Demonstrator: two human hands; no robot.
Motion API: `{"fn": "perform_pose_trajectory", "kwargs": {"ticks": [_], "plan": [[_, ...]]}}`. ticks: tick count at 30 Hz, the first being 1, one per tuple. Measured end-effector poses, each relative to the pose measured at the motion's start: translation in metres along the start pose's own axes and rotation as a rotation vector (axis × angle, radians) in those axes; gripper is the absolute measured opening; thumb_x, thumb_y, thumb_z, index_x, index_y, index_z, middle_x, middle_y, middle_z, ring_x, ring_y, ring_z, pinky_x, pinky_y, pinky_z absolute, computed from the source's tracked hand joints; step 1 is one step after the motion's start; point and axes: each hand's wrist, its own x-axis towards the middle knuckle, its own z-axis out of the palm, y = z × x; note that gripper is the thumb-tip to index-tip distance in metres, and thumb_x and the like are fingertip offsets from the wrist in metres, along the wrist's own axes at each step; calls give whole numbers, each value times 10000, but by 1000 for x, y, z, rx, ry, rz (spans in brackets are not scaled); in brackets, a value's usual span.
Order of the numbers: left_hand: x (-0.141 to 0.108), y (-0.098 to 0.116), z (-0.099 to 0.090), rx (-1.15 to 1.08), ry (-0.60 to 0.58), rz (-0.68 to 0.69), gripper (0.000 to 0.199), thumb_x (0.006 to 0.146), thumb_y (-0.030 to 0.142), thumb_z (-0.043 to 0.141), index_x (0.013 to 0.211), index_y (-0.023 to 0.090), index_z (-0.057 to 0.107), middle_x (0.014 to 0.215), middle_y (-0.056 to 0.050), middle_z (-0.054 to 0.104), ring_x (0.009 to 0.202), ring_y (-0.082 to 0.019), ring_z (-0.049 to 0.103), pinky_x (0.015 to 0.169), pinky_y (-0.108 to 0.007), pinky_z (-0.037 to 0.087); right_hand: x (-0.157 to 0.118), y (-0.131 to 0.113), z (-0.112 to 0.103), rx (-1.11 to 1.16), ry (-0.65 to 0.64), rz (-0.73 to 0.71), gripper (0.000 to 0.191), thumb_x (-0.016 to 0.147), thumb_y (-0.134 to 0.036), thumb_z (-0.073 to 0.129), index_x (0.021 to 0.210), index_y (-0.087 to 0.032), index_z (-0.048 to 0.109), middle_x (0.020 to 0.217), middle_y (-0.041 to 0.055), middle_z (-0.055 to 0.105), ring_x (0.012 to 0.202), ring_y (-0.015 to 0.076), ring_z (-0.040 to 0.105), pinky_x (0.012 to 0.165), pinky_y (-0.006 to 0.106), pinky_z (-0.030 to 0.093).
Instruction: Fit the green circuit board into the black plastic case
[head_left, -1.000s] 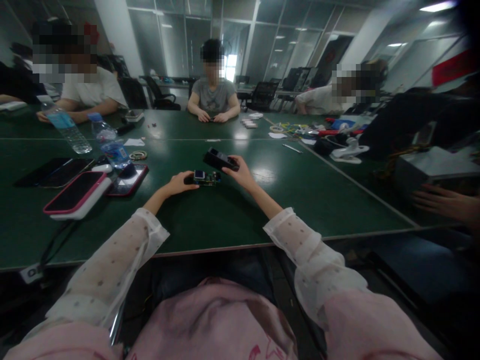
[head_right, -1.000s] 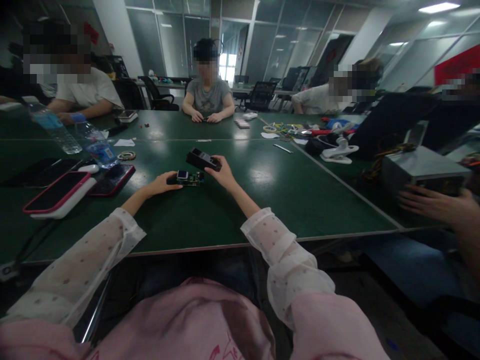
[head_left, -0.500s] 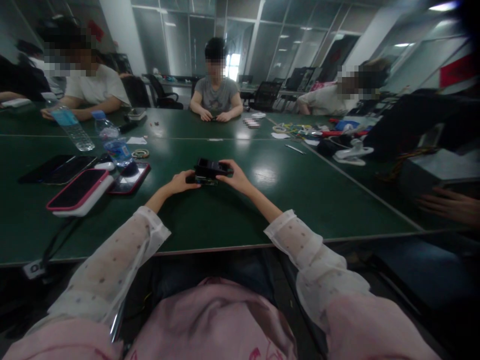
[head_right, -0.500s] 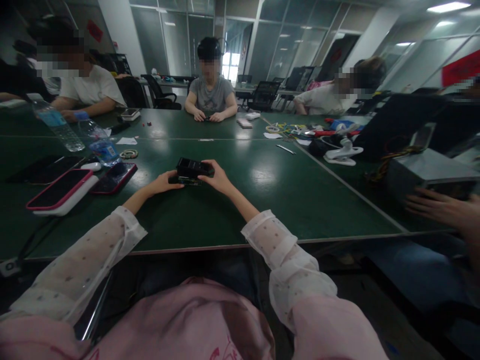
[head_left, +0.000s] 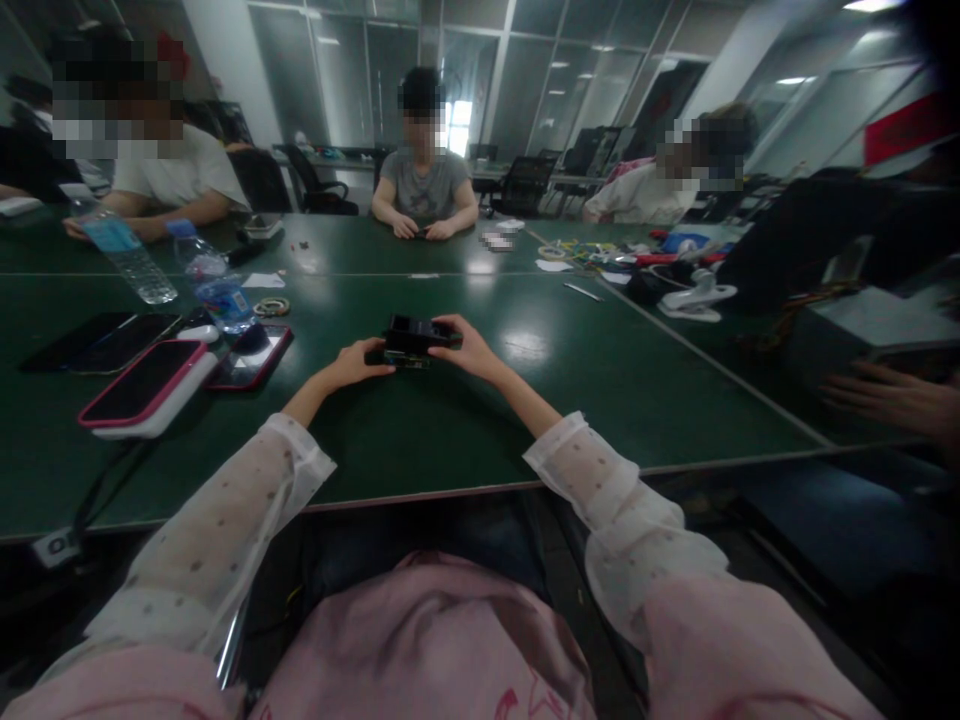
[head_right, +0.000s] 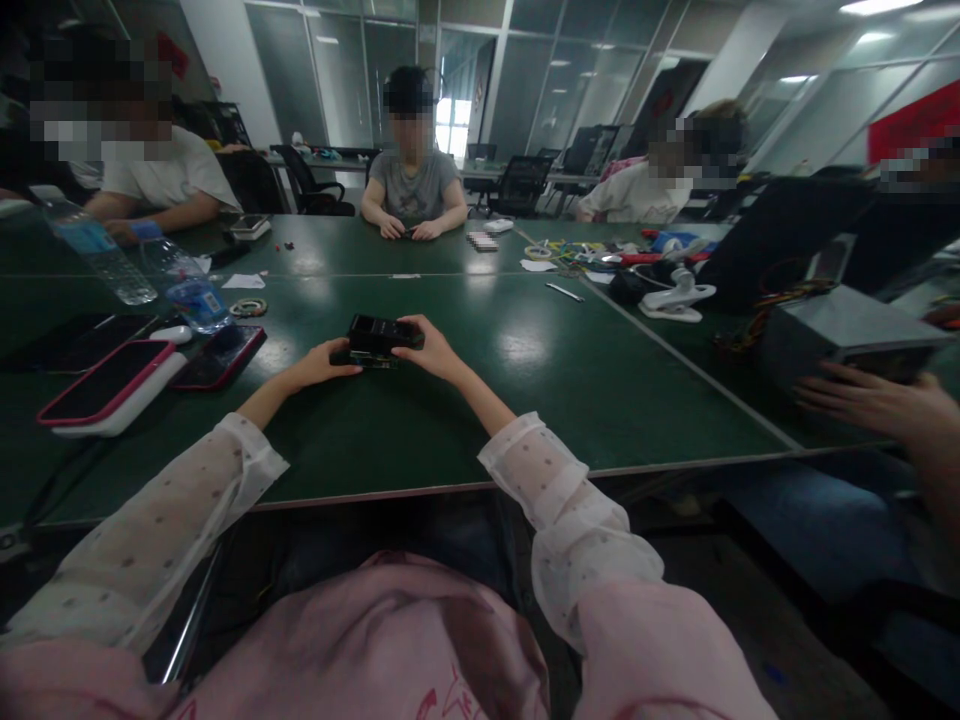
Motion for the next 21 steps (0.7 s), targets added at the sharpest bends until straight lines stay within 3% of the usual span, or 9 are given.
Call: {"fn": "perform_pose_trajectory", "kwargs": {"ticks": [14,21], "plan": [[1,0,0,26,5,-10,646,724,538,670,1262,208,531,1311,-99,579,1229,-302,520,1075,-491,336,0,-5,0,11,-12,-3,560,718,-430,735,1191,-243,501,1170,79,576,1097,270,563,899,461,508],[-1,3,0,25,18,-12,678,720,538,672,1279,190,510,1306,-117,578,1208,-307,536,1064,-483,350,0,5,1,-51,-28,-33,551,745,-411,711,1219,-240,488,1193,86,564,1103,275,559,879,447,507]]}}
